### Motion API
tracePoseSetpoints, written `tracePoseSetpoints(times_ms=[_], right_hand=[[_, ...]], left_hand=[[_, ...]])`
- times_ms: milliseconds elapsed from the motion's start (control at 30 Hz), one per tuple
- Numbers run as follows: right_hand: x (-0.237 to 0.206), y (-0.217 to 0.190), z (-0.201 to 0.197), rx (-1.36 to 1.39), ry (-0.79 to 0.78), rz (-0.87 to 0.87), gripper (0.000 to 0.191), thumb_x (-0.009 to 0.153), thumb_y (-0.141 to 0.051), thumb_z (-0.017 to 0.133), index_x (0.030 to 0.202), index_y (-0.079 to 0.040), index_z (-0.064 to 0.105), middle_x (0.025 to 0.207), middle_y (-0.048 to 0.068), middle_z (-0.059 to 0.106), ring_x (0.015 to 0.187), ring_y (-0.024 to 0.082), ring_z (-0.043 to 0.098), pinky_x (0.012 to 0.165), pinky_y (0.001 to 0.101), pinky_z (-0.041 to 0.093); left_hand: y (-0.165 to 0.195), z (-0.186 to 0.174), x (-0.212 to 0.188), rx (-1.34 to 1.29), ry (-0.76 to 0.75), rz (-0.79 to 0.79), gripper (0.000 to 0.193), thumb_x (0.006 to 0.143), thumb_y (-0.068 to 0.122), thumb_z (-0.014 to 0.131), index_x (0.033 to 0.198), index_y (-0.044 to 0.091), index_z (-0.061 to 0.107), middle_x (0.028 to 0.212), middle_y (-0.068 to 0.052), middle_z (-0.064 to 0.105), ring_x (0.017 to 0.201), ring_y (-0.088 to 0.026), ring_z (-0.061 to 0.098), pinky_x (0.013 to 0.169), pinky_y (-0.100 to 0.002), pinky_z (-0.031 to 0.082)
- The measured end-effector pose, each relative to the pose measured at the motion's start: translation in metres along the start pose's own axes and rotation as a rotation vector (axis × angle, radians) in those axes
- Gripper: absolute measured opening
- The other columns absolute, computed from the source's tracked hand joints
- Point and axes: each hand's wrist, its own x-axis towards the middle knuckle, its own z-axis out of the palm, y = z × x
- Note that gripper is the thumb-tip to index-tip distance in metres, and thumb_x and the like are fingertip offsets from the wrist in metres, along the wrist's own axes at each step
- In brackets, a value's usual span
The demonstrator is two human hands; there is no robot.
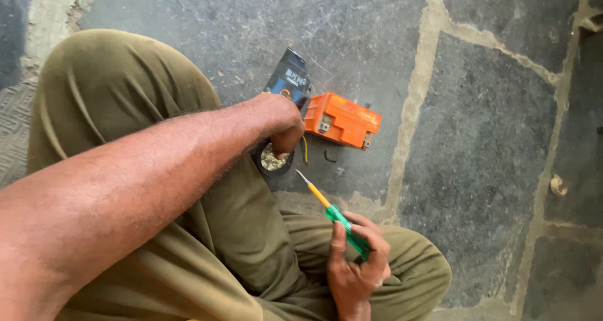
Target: The person sits on the floor and uses a screwdriver to tighten screws on a small electrical component, likely a light fixture, while an orange junction box and a blue battery pack are nearby.
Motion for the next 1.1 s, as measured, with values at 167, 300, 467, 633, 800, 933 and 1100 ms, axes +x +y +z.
tracePoseSetpoints(times_ms=[167,300,467,633,800,933,1100], right_hand=[[-0.002,-0.002,0.004,-0.014,-0.045,-0.009,0.03,0.094,0.001,0.075,0.112,-0.003,0.051,0.112,0.02,0.072,0.096,0.023,0.074,0.083,0.0313,0.061],[-0.002,-0.008,0.007,-0.025,-0.057,-0.021,0.03,0.093,0.002,0.075,0.112,-0.003,0.052,0.111,0.019,0.071,0.095,0.023,0.074,0.083,0.0316,0.061],[-0.003,-0.008,0.009,-0.019,-0.051,-0.015,0.029,0.094,0.002,0.075,0.112,-0.004,0.052,0.111,0.017,0.072,0.095,0.022,0.073,0.083,0.0313,0.06],[-0.001,-0.01,0.009,-0.034,-0.09,-0.052,0.031,0.093,0.002,0.075,0.113,-0.003,0.052,0.113,0.018,0.071,0.096,0.024,0.075,0.078,0.0322,0.063],[0.009,-0.019,0.006,-0.101,-0.275,-0.304,0.034,0.087,0.002,0.08,0.11,-0.006,0.056,0.115,0.02,0.071,0.095,0.03,0.075,0.077,0.0359,0.062],[0.018,-0.02,0.001,-0.111,-0.391,-0.441,0.034,0.086,0.003,0.079,0.109,-0.006,0.055,0.116,0.02,0.069,0.097,0.035,0.073,0.081,0.0385,0.062],[0.029,-0.004,-0.001,-0.003,-0.274,-0.166,0.029,0.092,0.003,0.074,0.112,-0.004,0.054,0.116,0.02,0.069,0.099,0.028,0.075,0.082,0.034,0.063]], left_hand=[[0.001,0.002,-0.002,0.003,-0.003,0.005,0.06,0.075,0.035,0.089,0.126,0.01,0.073,0.127,-0.009,0.073,0.119,-0.03,0.069,0.095,-0.043,0.056],[-0.001,0.005,-0.006,-0.003,0.003,0.013,0.06,0.075,0.035,0.089,0.126,0.01,0.073,0.127,-0.009,0.073,0.119,-0.03,0.069,0.095,-0.043,0.056],[-0.002,0.007,-0.009,0.004,0.002,0.016,0.059,0.075,0.035,0.089,0.126,0.01,0.073,0.127,-0.009,0.073,0.119,-0.03,0.069,0.095,-0.043,0.056],[-0.002,0.007,-0.01,0.001,0.004,0.028,0.059,0.075,0.035,0.089,0.126,0.009,0.073,0.127,-0.009,0.073,0.119,-0.03,0.069,0.095,-0.043,0.056],[-0.002,0.006,-0.009,-0.002,0.005,0.025,0.059,0.075,0.035,0.088,0.125,0.009,0.073,0.127,-0.009,0.073,0.119,-0.03,0.069,0.095,-0.043,0.056],[-0.001,0.004,-0.008,0.003,-0.001,0.029,0.058,0.075,0.035,0.088,0.125,0.009,0.073,0.127,-0.009,0.073,0.119,-0.03,0.069,0.095,-0.043,0.056],[0.001,0.002,-0.005,0.011,-0.007,0.034,0.058,0.075,0.035,0.088,0.125,0.009,0.074,0.127,-0.009,0.073,0.119,-0.03,0.069,0.095,-0.043,0.056]])
